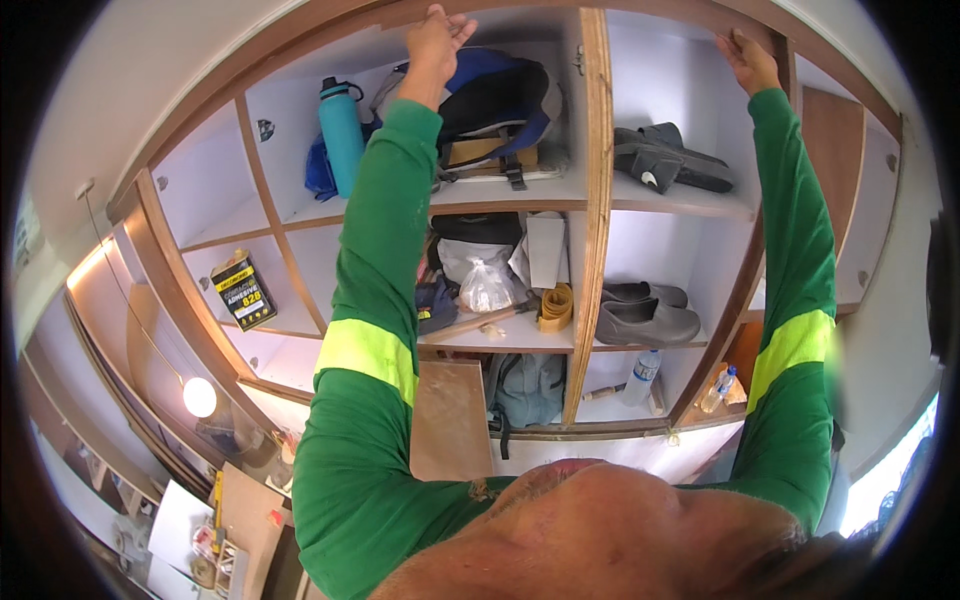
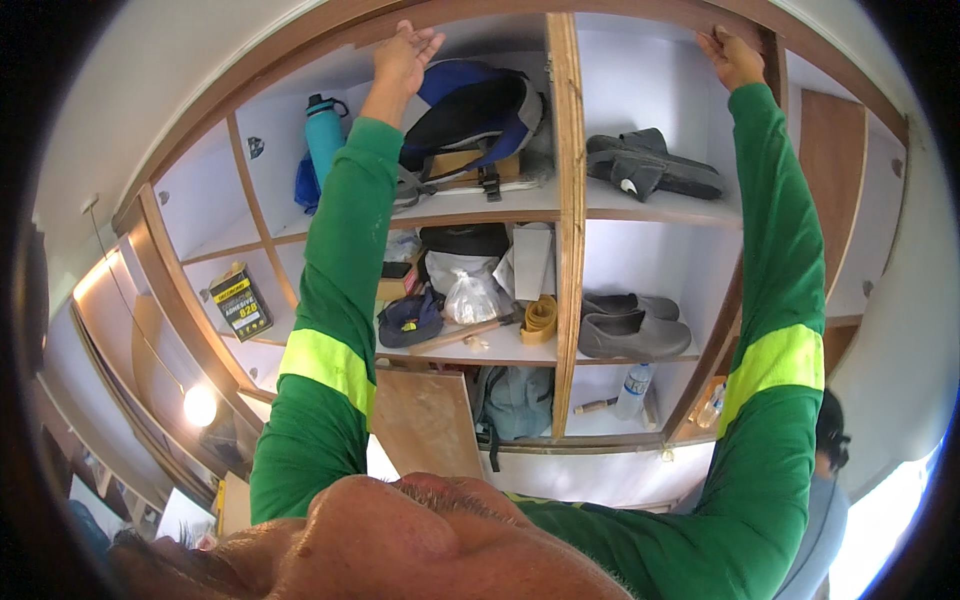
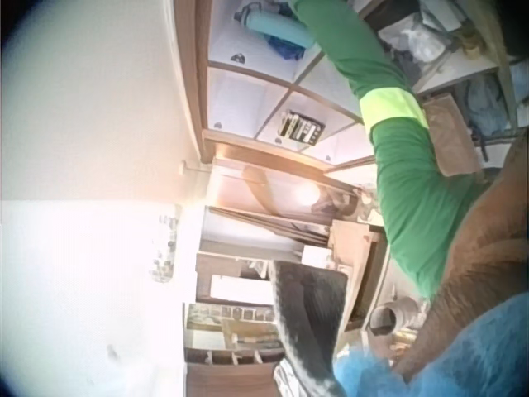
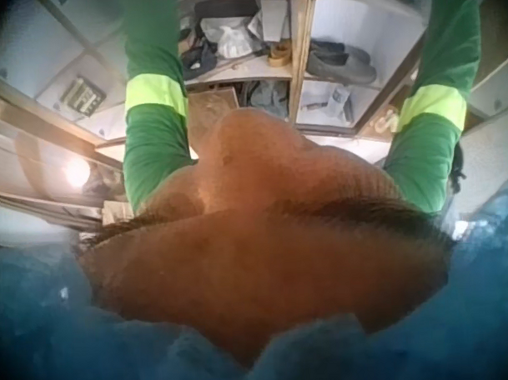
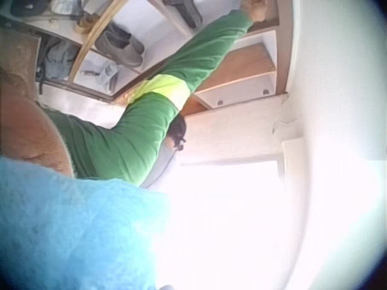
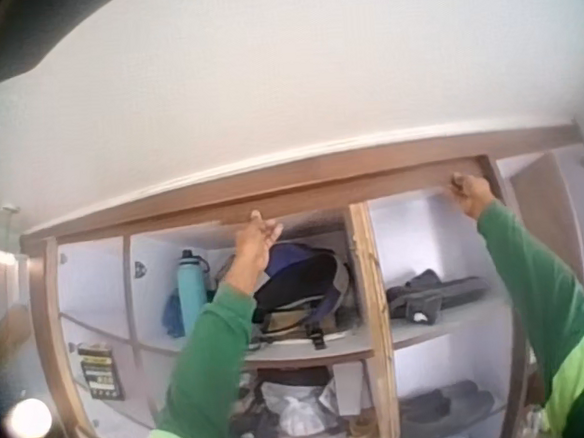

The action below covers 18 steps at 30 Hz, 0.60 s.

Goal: The person picks up a long wooden trim piece and places it into a wall-mounted shelving unit. They then sit on the floor and use a utility knife to cut and shape the trim piece, aligning it with other pieces on the floor.

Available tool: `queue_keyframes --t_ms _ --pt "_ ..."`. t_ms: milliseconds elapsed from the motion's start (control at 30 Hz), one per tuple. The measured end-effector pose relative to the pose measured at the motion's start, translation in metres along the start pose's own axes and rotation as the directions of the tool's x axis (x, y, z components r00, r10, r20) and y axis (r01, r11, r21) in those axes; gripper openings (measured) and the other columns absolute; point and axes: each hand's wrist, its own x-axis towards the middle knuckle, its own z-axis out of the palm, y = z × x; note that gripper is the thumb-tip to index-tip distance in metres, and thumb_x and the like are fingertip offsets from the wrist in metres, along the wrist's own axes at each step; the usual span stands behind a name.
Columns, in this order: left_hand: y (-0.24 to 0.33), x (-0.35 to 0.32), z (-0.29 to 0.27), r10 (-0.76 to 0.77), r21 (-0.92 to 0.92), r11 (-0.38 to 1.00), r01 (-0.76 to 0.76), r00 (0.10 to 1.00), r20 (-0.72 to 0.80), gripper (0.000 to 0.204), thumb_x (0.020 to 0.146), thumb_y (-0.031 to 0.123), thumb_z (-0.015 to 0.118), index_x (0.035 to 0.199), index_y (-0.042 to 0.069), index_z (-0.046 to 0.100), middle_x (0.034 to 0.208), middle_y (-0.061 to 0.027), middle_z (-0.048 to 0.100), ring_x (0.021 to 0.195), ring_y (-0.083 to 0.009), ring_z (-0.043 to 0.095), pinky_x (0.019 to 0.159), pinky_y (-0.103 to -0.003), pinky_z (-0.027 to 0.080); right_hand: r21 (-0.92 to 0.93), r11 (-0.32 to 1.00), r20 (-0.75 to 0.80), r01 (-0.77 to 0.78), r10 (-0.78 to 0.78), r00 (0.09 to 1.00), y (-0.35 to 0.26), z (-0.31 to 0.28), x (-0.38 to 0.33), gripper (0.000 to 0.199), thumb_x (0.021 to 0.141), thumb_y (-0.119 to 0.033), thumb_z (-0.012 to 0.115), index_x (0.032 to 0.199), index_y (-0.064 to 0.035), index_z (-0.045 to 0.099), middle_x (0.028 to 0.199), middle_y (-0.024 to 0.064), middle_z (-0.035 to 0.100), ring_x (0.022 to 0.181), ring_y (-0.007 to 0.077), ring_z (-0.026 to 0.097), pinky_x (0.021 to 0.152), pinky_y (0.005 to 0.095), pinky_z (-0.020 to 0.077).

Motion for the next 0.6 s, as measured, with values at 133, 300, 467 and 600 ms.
queue_keyframes --t_ms 133,300,467,600 --pt "-0.018 0.0 0.006 0.019 -0.05 0.999 -0.018 1.0 0.006 0.026 0.108 0.014 0.05 0.125 -0.005 0.045 0.108 -0.0203 0.059 0.1 -0.034 0.066 0.093 -0.048 0.063 -0.048 0.998 -0.033 0.035 -0.036 0.999 -0.005 -0.006 0.014 0.024 0.099 0.006 0.059 0.117 0.0201 0.051 0.116 0.0264 0.061 0.099 0.0415 0.07 0.095 0.0514 0.0652" --pt "-0.015 -0.007 0.008 -0.023 -0.046 0.999 0.023 1.0 -0.012 0.027 0.109 0.017 0.052 0.124 -0.003 0.047 0.101 -0.0194 0.062 0.096 -0.0346 0.067 0.087 -0.044 0.063 -0.065 0.997 -0.024 0.04 -0.042 0.999 0.002 -0.008 0.007 0.025 0.099 0.006 0.06 0.118 0.0202 0.052 0.115 0.025 0.062 0.1 0.0409 0.07 0.095 0.0512 0.0651" --pt "-0.013 -0.003 0.006 0.016 -0.106 0.994 -0.016 1.0 0.005 0.025 0.109 0.018 0.052 0.122 -0.004 0.05 0.104 -0.0204 0.062 0.097 -0.034 0.067 0.086 -0.042 0.063 -0.057 0.998 -0.03 0.03 -0.031 0.999 -0.009 -0.013 0.017 0.024 0.098 0.005 0.062 0.119 0.0144 0.054 0.117 0.0208 0.063 0.108 0.0403 0.068 0.102 0.0503 0.0609" --pt "-0.015 0.002 0.003 0.0 -0.126 0.992 -0.006 0.999 -0.042 0.026 0.109 0.018 0.053 0.122 -0.004 0.051 0.106 -0.0191 0.063 0.097 -0.0324 0.067 0.087 -0.042 0.063 -0.07 0.996 -0.032 0.062 -0.065 0.997 0.0 -0.007 0.005 0.024 0.099 0.004 0.061 0.118 0.0168 0.055 0.117 0.0227 0.062 0.106 0.0395 0.069 0.097 0.0502 0.0638"
